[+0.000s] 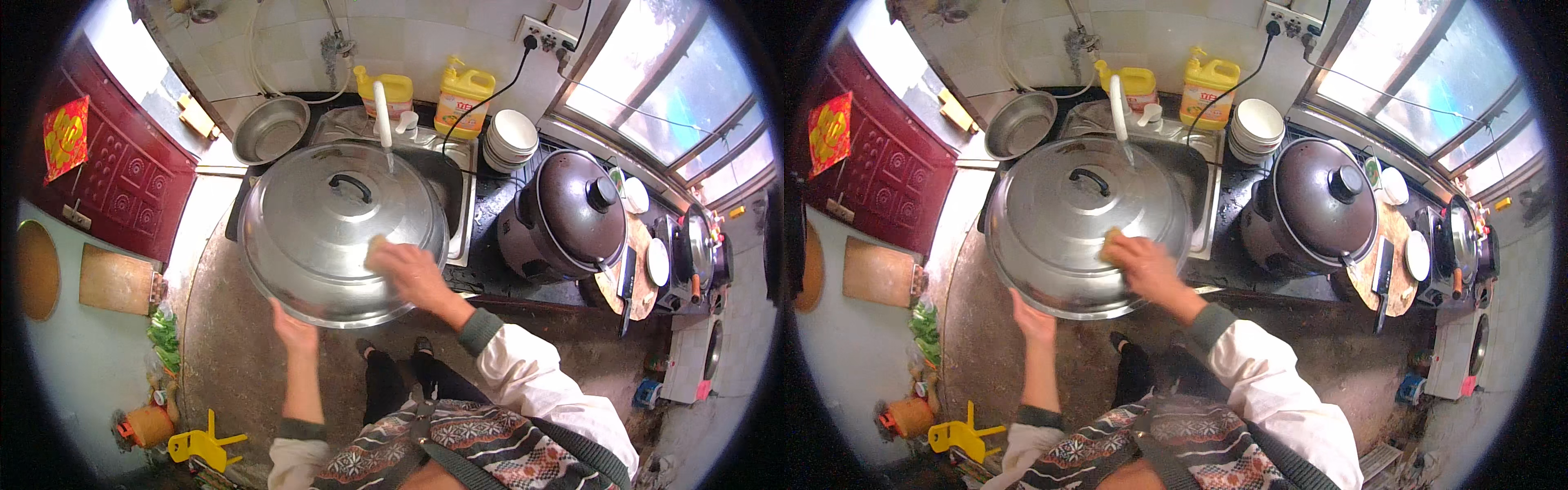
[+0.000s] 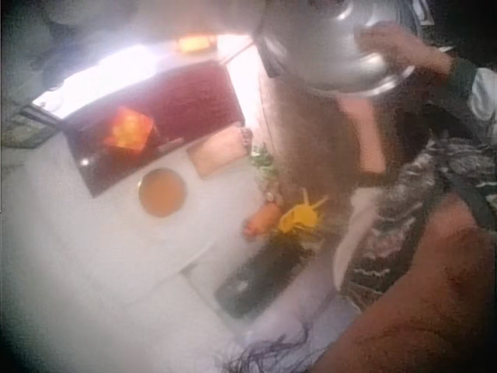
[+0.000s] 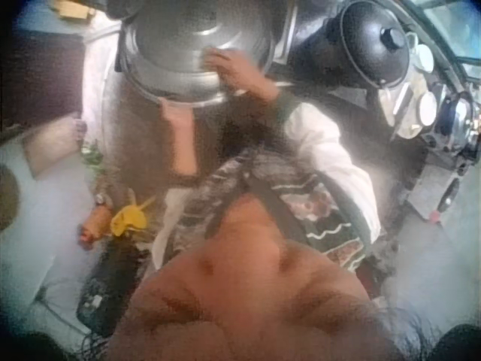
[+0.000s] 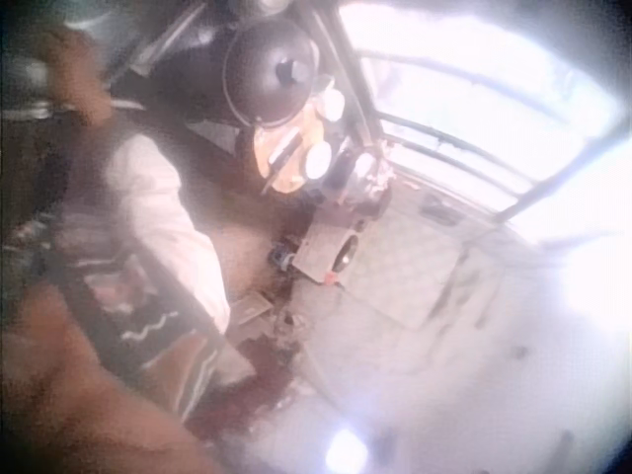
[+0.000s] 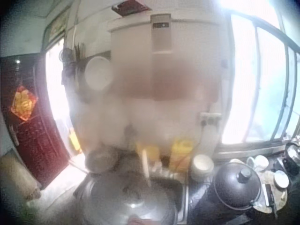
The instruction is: The person scrubs a large metal pot lid with a sponge under running water, rinses it, and places it on the counter. They also rinse a pink plastic scoop and a sponge at the sink.
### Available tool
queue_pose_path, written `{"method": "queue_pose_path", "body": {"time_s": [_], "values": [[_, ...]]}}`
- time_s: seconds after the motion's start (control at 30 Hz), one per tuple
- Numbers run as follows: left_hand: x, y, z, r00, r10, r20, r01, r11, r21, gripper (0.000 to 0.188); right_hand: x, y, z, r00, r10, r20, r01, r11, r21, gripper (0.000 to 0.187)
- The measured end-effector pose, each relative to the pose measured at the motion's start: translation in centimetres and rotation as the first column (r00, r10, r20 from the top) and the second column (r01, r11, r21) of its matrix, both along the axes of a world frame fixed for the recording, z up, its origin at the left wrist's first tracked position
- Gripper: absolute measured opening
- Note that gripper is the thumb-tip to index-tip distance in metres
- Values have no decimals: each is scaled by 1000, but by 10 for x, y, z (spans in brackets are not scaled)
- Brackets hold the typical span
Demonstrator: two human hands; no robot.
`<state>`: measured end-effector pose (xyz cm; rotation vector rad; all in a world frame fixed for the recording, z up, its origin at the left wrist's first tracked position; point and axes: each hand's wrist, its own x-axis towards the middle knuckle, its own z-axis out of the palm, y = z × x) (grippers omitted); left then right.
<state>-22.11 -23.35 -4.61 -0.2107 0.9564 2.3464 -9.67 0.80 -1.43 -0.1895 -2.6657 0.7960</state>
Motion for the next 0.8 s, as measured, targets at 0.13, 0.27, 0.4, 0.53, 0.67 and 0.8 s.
{"method": "queue_pose_path", "body": {"time_s": [0.13,0.27,0.4,0.53,0.67,0.8], "values": [[4,26,-14,952,224,210,-204,973,-111,72,3,55,-45,953,-240,-184,234,971,-56,43],[95,78,-12,993,67,95,-78,990,121,65,-29,98,-73,774,-632,-48,620,771,-144,44],[35,41,39,997,77,-27,-74,993,87,59,-1,33,-45,919,-331,-215,299,939,-168,54],[17,37,34,960,265,90,-239,943,-230,71,11,-32,-12,951,-10,-309,-11,998,-65,53],[30,33,1,945,294,145,-258,939,-226,70,-29,63,-74,846,-409,-343,288,890,-353,36],[45,57,0,924,329,194,-269,921,-281,71,-44,166,-120,707,-704,60,591,543,-596,35]]}}
